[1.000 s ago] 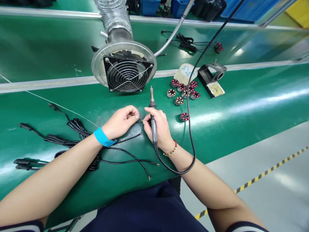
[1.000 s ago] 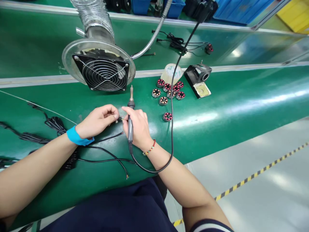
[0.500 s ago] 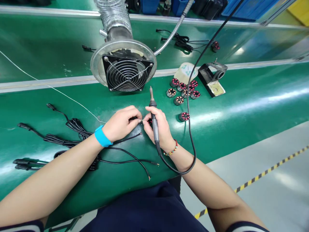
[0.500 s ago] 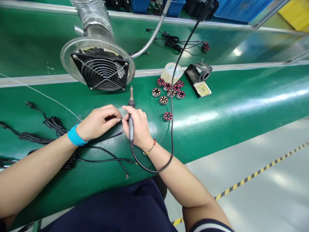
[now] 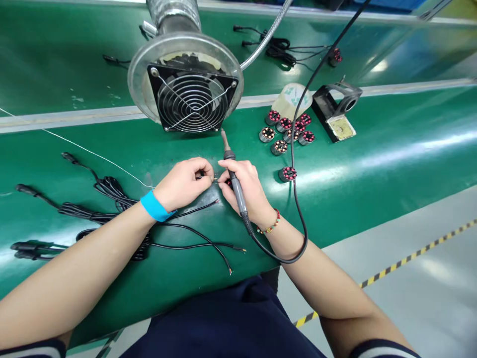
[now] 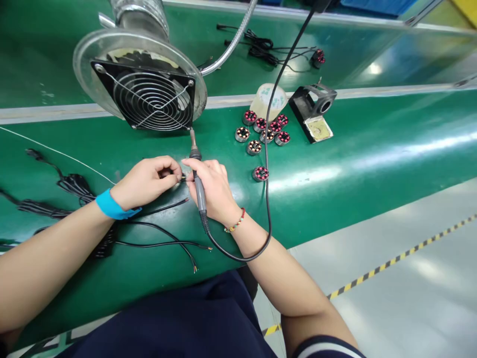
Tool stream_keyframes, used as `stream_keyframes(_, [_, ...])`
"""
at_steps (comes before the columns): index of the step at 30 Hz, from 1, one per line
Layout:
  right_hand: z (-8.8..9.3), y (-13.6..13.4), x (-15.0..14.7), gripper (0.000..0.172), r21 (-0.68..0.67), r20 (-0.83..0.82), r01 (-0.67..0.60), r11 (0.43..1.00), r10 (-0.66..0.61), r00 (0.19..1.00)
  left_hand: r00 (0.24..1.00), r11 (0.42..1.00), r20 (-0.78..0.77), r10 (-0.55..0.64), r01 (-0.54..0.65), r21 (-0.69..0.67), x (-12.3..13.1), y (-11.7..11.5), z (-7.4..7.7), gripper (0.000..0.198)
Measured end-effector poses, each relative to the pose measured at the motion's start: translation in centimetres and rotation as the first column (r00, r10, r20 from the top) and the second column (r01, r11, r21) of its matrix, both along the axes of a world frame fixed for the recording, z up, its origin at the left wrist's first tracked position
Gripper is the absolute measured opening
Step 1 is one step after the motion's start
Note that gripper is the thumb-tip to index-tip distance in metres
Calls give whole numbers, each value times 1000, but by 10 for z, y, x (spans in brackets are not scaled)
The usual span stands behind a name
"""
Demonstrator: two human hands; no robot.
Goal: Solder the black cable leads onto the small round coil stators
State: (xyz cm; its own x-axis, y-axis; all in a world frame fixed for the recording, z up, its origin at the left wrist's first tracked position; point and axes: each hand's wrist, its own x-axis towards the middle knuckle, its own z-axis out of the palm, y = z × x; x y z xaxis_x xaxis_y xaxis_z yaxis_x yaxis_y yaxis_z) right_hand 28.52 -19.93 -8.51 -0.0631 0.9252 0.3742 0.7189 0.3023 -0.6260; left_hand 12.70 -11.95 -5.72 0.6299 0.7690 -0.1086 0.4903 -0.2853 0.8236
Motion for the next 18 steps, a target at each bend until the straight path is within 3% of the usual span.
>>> stream_keyframes(8, [0,0,-4,39,1,-78,90,996,-90,993,1000,999,22,1,0,-42,-2,0,-2,7])
stream_keyframes(15, [6,-10,6,35,-4,-209,131,991,-129,969,1000,999,8,-12,11,34,1,-2,2,4])
stream_keyframes(18, [13,-15,11,25,99,-211,165,981,-142,967,999,993,-18,-30,31,114,3,-3,4,4])
